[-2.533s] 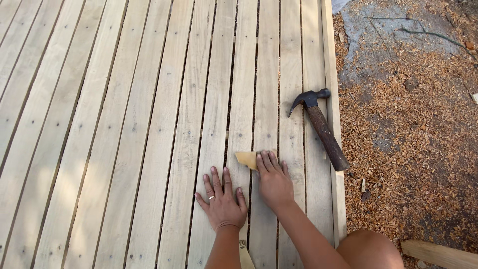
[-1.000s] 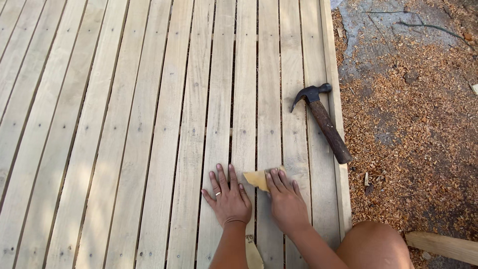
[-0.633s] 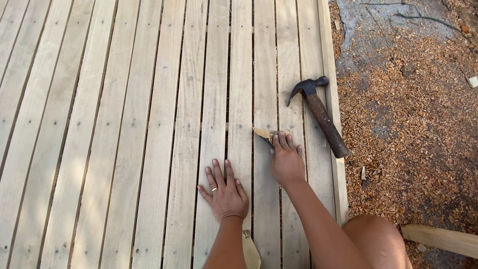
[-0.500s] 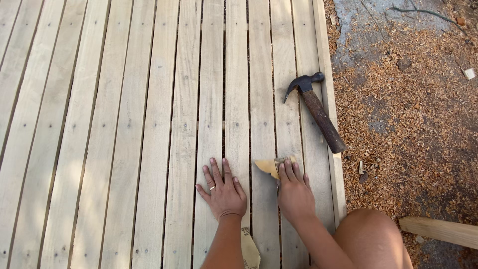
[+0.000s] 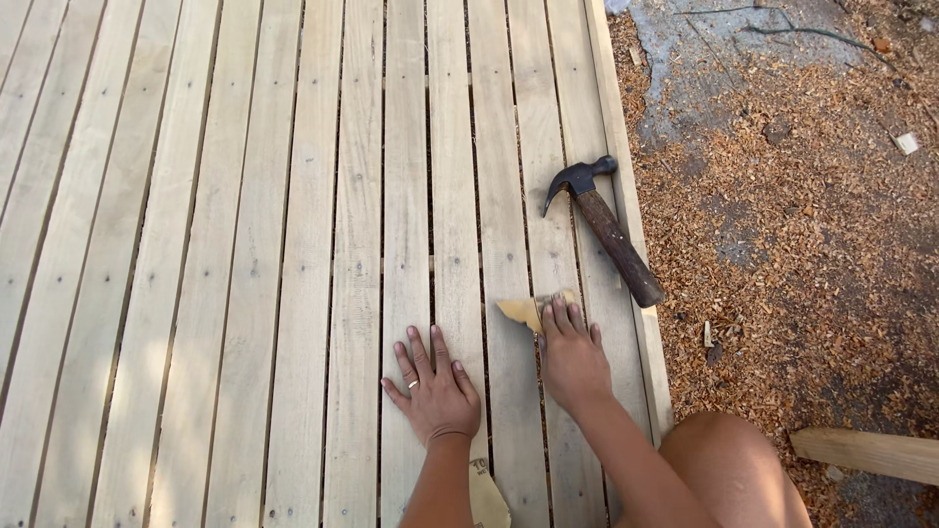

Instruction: The person kneels beside a slatted wooden panel outdoors and sands its surface and edges by hand using sheets of sandpaper, working across different boards and along the frame. A hammer lies on the panel and is briefly picked up and set back down.

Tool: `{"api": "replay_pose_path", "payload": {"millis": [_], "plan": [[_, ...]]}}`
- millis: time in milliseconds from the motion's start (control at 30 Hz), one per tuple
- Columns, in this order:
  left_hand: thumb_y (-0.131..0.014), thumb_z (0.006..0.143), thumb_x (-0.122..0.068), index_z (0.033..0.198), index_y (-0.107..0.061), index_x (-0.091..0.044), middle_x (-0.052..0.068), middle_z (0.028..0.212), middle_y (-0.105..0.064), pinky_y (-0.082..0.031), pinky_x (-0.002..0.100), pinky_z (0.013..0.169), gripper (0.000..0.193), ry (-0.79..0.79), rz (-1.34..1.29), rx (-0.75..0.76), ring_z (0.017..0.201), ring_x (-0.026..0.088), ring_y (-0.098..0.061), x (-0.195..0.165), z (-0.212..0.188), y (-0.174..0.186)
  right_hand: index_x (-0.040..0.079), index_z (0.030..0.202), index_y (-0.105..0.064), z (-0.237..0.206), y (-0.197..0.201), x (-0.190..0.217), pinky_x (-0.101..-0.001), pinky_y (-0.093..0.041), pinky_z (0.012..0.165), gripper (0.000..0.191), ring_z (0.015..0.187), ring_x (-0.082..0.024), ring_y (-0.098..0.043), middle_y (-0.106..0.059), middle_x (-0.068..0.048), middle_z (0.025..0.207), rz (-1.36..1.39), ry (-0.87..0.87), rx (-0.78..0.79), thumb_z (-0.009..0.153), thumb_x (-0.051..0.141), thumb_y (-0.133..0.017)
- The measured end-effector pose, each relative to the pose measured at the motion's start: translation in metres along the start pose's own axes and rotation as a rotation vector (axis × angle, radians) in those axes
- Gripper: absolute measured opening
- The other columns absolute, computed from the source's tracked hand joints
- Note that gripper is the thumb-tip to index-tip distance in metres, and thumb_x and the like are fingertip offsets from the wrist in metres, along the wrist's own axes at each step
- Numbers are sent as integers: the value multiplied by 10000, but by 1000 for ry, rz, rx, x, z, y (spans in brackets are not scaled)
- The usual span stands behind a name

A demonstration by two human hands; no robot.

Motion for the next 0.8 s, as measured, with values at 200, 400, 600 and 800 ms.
{"api": "replay_pose_path", "payload": {"millis": [200,400,600,800], "plan": [[-346,967,-378,1593,-240,-299,2,1702,-84,-24,646,1186,640,7,8,-36,1554,279,-69,2,2,-2,153,1548,-357,-43,-22,-10,-543,-253,1216,591,1538,-253,-242,-256,-28,1664,3,-86,133,979,212,-504],[-340,970,-382,1602,-217,-332,-16,1700,-78,-23,642,1188,646,20,38,-32,1552,259,-76,6,7,0,160,1579,-327,75,14,7,-508,-202,1260,555,1563,-224,-177,-206,9,1694,61,-127,113,1035,226,-412],[-321,1004,-396,1621,-191,-339,-18,1720,-72,-49,635,1212,633,30,76,-1,1578,257,-85,5,12,10,151,1577,-315,12,2,-4,-500,-207,1241,562,1554,-230,-180,-191,-7,1694,71,-76,102,1021,186,-385],[-316,1014,-387,1623,-185,-288,5,1705,-71,-63,649,1191,631,32,92,-12,1547,276,-87,-8,15,32,135,1533,-380,-75,-18,-4,-539,-177,1256,528,1526,-241,-294,-268,-20,1665,-59,1,278,1015,221,-437]]}}
Point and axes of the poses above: each hand's wrist, its own z-axis towards the middle knuckle, its own y-axis out of the back of the hand, x = y × z, the point moved 6 cm from there along z, towards the middle knuckle
